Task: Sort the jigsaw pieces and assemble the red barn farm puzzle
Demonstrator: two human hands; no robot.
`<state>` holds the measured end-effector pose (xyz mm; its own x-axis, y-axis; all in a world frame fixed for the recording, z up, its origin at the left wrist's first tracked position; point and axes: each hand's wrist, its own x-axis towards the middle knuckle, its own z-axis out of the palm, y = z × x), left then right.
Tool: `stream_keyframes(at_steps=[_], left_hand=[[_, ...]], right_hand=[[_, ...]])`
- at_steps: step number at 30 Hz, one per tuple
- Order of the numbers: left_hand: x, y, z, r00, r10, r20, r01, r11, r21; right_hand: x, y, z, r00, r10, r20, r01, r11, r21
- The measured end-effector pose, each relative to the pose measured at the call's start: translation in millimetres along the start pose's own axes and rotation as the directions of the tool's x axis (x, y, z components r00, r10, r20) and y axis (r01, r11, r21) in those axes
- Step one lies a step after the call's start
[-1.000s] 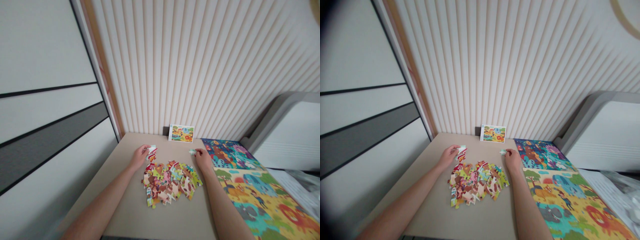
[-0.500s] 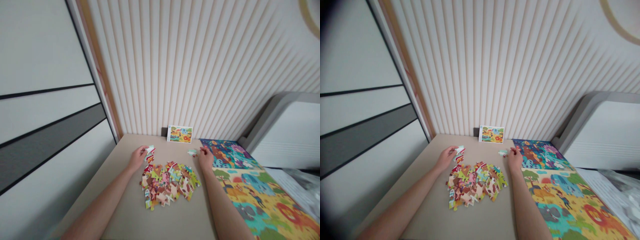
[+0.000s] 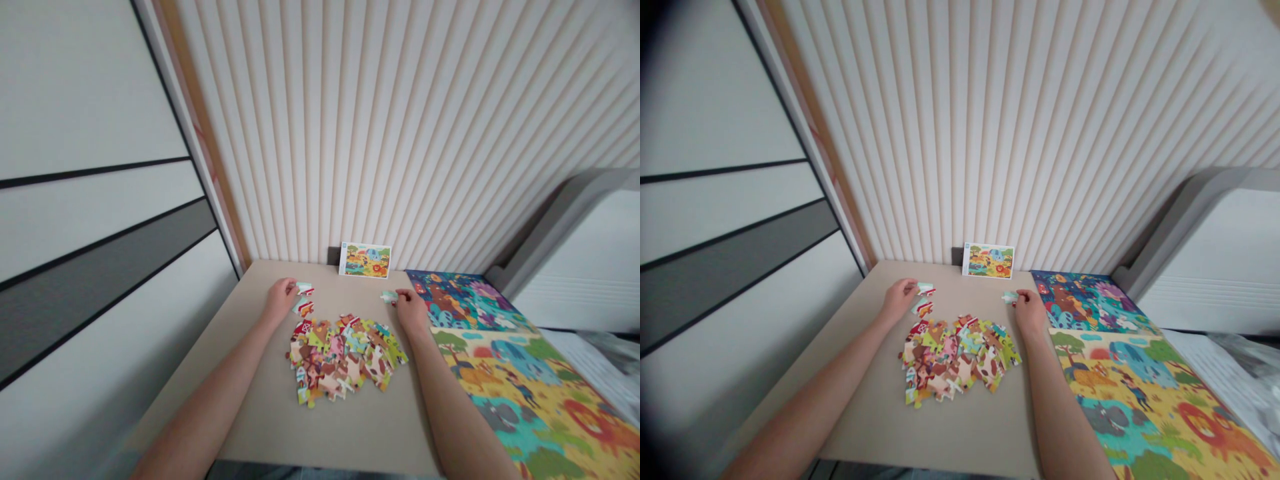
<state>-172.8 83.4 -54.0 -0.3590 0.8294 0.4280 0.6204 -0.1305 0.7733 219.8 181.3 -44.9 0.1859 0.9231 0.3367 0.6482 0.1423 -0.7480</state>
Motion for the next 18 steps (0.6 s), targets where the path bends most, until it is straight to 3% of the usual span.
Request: stream_keyframes(at_steps=[4, 11, 18], left_hand=[[-5.0, 5.9, -2.5, 0.996, 0.082, 0.023, -0.084, 0.991, 0.104], [-15.0, 14.2, -0.3, 0.962, 0.192, 0.195, -0.23, 0.953, 0.197], [-18.2, 19.4, -2.9, 0.953, 0.239, 0.185, -0.283, 0.921, 0.269]], right_hand=[[-1.8, -3.4, -2.0, 1.0, 0.002, -0.001, -0.002, 1.0, -0.004], [-3.8, -4.9, -4.2, 1.0, 0.004, -0.007, -0.004, 1.0, -0.006], [-9.4, -9.2, -10.9, 0.999, -0.003, 0.037, 0.004, 1.0, -0.019]])
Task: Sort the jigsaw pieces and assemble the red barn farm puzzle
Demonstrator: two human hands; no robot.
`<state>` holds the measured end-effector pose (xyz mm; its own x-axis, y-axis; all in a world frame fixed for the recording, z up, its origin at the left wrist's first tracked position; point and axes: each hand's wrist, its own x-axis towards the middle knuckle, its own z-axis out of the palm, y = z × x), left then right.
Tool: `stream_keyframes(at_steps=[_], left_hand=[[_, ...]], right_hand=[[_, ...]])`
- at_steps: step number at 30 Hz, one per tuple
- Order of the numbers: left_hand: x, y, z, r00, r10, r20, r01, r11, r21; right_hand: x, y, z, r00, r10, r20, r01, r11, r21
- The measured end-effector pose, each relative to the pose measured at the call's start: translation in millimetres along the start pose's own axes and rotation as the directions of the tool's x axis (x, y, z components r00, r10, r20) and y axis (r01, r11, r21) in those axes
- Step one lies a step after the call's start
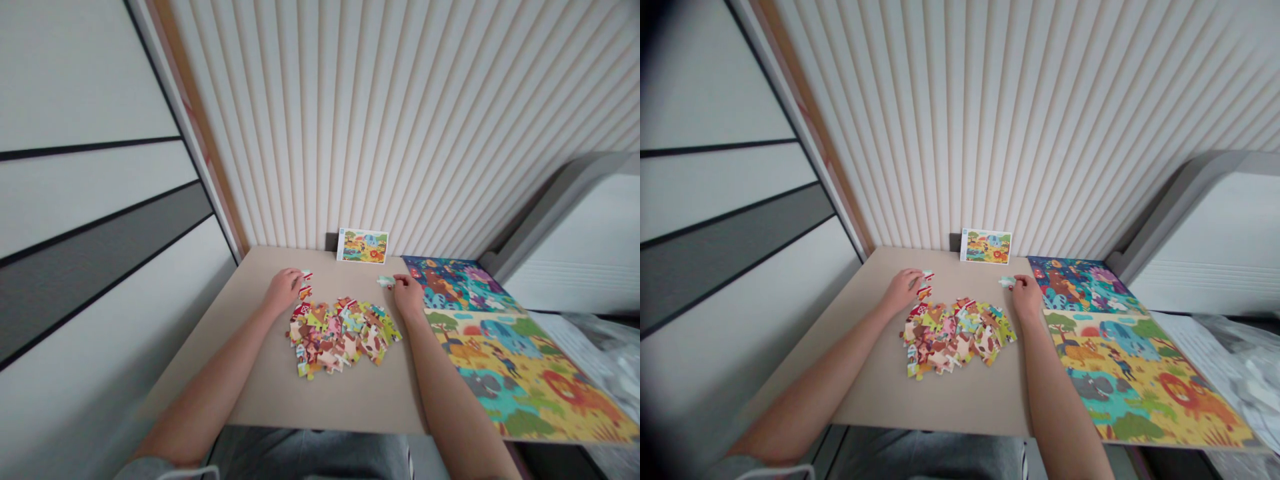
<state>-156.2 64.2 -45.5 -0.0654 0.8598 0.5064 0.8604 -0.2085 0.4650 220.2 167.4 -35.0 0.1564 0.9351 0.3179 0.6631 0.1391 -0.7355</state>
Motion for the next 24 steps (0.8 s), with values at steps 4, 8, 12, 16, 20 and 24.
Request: stream_keyframes(at_steps=[4, 8, 12, 16, 20, 24], left_hand=[[-6.6, 15.0, -17.1, 0.999, 0.026, -0.036, -0.025, 0.999, 0.033], [-30.6, 43.8, -50.8, 0.99, 0.109, 0.094, -0.116, 0.99, 0.074], [-80.0, 81.0, -73.9, 0.954, 0.145, 0.262, -0.165, 0.985, 0.052], [-123.3, 110.8, -66.3, 0.933, 0.116, 0.342, -0.153, 0.985, 0.085], [-136.1, 122.3, -50.0, 0.944, 0.081, 0.319, -0.138, 0.978, 0.16], [-136.2, 124.3, -48.8, 0.957, 0.093, 0.273, -0.138, 0.979, 0.149]], right_hand=[[-6.5, -17.0, -5.5, 0.992, -0.055, 0.113, 0.055, 0.998, 0.01], [-29.7, -38.2, -19.9, 0.946, -0.15, 0.286, 0.14, 0.989, 0.057], [-78.2, -41.6, -43.1, 0.821, -0.303, 0.484, 0.299, 0.95, 0.089], [-126.4, -34.0, -54.3, 0.75, -0.388, 0.535, 0.464, 0.886, -0.009], [-144.6, -33.4, -51.1, 0.801, -0.41, 0.437, 0.493, 0.865, -0.093], [-140.7, -36.3, -53.6, 0.816, -0.408, 0.409, 0.462, 0.886, -0.037]])
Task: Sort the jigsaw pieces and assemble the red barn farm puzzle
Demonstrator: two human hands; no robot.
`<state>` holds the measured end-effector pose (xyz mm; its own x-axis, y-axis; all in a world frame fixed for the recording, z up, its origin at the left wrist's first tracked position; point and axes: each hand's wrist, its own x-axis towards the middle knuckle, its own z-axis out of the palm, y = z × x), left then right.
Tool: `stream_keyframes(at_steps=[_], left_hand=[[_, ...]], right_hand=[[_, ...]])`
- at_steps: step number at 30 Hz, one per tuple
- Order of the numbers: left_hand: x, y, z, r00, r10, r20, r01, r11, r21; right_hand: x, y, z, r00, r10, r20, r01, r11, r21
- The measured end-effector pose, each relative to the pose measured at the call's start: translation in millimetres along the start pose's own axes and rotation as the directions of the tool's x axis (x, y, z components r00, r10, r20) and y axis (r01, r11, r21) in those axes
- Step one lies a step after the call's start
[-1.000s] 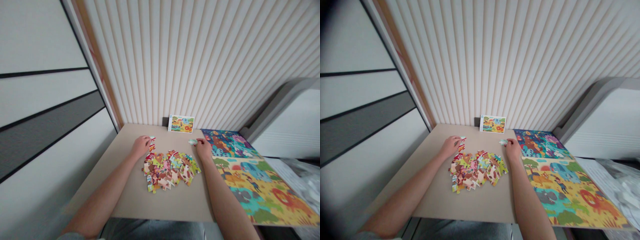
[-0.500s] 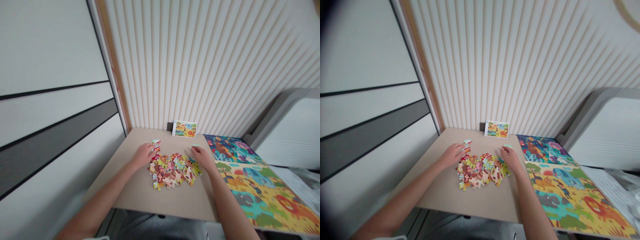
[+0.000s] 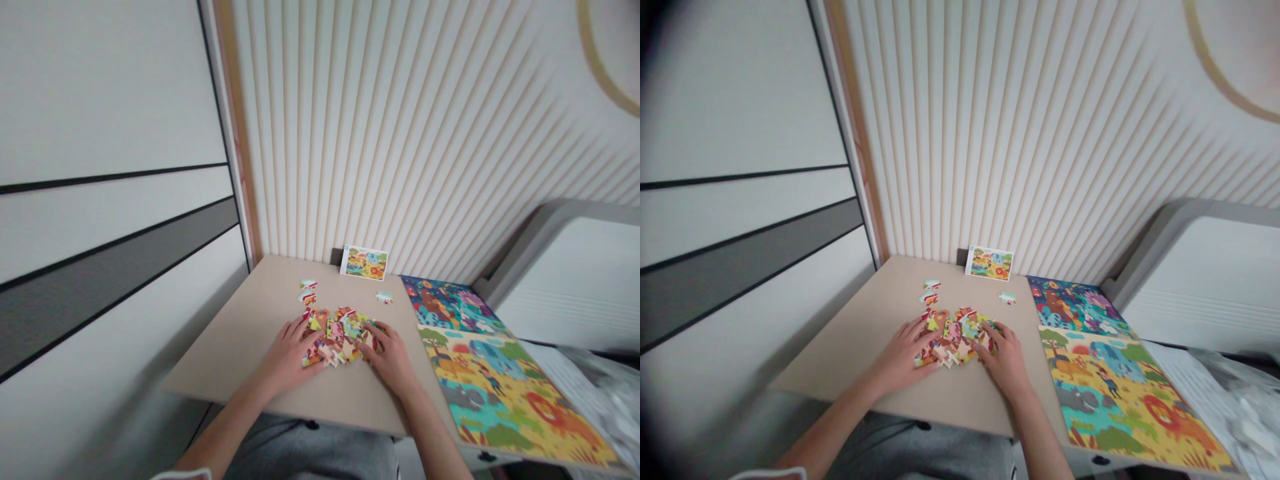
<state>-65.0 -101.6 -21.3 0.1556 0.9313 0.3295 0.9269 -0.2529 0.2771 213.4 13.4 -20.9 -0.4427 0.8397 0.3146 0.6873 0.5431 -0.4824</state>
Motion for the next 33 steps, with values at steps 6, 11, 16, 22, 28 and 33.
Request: stream_keyframes(at_steps=[6, 11, 16, 22, 28, 33], left_hand=[[-7.3, 5.9, -7.9, 0.998, -0.011, -0.057, 0.007, 0.998, -0.069], [-7.1, 10.5, -11.3, 0.996, -0.033, -0.087, 0.026, 0.997, -0.074], [-6.7, 10.8, -13.2, 0.994, -0.08, -0.077, 0.076, 0.996, -0.049], [-7.2, 7.6, -9.7, 0.978, -0.14, -0.156, 0.134, 0.99, -0.044], [-7.5, 3.7, -6.2, 0.995, -0.036, -0.09, 0.03, 0.997, -0.075], [-7.1, 6.2, -10.0, 0.999, -0.018, -0.037, 0.013, 0.991, -0.13]], right_hand=[[-4.5, -4.1, -10.0, 0.996, -0.076, 0.051, 0.071, 0.993, 0.093], [-5.6, 0.5, -3.1, 0.989, -0.123, 0.08, 0.123, 0.992, -0.001], [-4.3, 14.3, 10.8, 0.998, -0.062, 0.021, 0.064, 0.99, -0.123], [-4.7, 3.4, -1.9, 0.991, -0.087, 0.1, 0.096, 0.991, -0.095], [-6.0, -8.3, -11.1, 0.98, -0.113, 0.164, 0.102, 0.992, 0.071], [-6.1, -0.6, 0.4, 0.996, -0.022, 0.086, 0.025, 0.999, -0.036]])
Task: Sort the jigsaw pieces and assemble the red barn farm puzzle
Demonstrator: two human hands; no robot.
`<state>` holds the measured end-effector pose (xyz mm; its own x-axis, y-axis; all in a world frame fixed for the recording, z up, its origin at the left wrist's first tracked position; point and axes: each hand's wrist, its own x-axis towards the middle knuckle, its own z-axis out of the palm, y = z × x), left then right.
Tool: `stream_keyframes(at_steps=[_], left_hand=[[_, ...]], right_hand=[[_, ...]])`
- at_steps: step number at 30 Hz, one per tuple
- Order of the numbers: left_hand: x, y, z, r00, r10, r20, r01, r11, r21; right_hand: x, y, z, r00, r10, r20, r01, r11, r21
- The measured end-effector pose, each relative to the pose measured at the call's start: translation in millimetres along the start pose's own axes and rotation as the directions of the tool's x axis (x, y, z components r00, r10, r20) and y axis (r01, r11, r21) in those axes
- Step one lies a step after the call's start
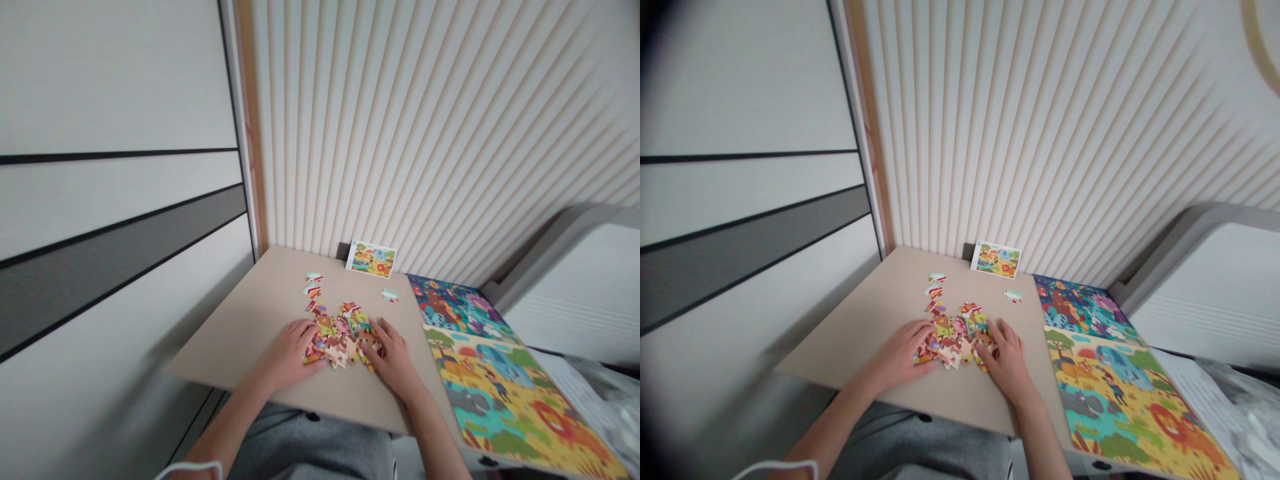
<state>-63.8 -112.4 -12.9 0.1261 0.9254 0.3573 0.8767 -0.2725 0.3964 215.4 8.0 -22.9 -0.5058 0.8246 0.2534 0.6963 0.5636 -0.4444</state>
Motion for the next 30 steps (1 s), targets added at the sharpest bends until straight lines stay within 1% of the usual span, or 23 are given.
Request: stream_keyframes(at_steps=[2, 5, 9, 12, 15, 19, 24, 27, 30], left_hand=[[0.2, 1.6, -1.2, 1.0, -0.009, 0.012, 0.009, 1.0, -0.012], [0.4, 3.1, -1.6, 1.0, -0.006, 0.019, 0.007, 1.0, -0.023], [0.3, 3.7, -0.7, 1.0, 0.001, 0.01, -0.001, 1.0, -0.014], [0.4, 3.8, -0.8, 1.0, 0.002, 0.008, -0.002, 1.0, 0.0], [1.0, 3.1, -0.7, 1.0, 0.016, 0.007, -0.016, 1.0, -0.004], [1.8, 1.5, 2.5, 1.0, 0.021, -0.001, -0.021, 1.0, -0.014], [-0.6, 4.0, 4.0, 1.0, -0.021, -0.012, 0.022, 1.0, 0.022], [-6.8, 5.6, 1.1, 0.999, -0.027, -0.031, 0.028, 0.998, 0.057], [-15.5, 1.5, 0.9, 0.998, -0.026, -0.049, 0.03, 0.997, 0.075]], right_hand=[[0.2, 1.4, 2.4, 1.0, 0.014, 0.003, -0.014, 0.999, -0.036], [0.6, -0.3, 0.6, 0.999, -0.034, 0.02, 0.034, 0.999, -0.026], [0.9, -5.8, -5.3, 0.995, -0.094, 0.039, 0.09, 0.99, 0.104], [0.2, -10.8, -7.6, 0.991, -0.128, 0.034, 0.117, 0.967, 0.226], [-0.3, -15.6, -7.7, 0.991, -0.136, 0.013, 0.125, 0.942, 0.312], [2.7, -20.7, -4.1, 0.993, -0.119, -0.008, 0.114, 0.924, 0.366], [7.3, -35.0, 11.5, 0.997, -0.069, -0.028, 0.074, 0.935, 0.346], [7.9, -54.1, 28.0, 0.996, -0.05, -0.07, 0.069, 0.945, 0.319], [10.5, -79.1, 43.9, 0.993, -0.078, -0.089, 0.1, 0.956, 0.275]])
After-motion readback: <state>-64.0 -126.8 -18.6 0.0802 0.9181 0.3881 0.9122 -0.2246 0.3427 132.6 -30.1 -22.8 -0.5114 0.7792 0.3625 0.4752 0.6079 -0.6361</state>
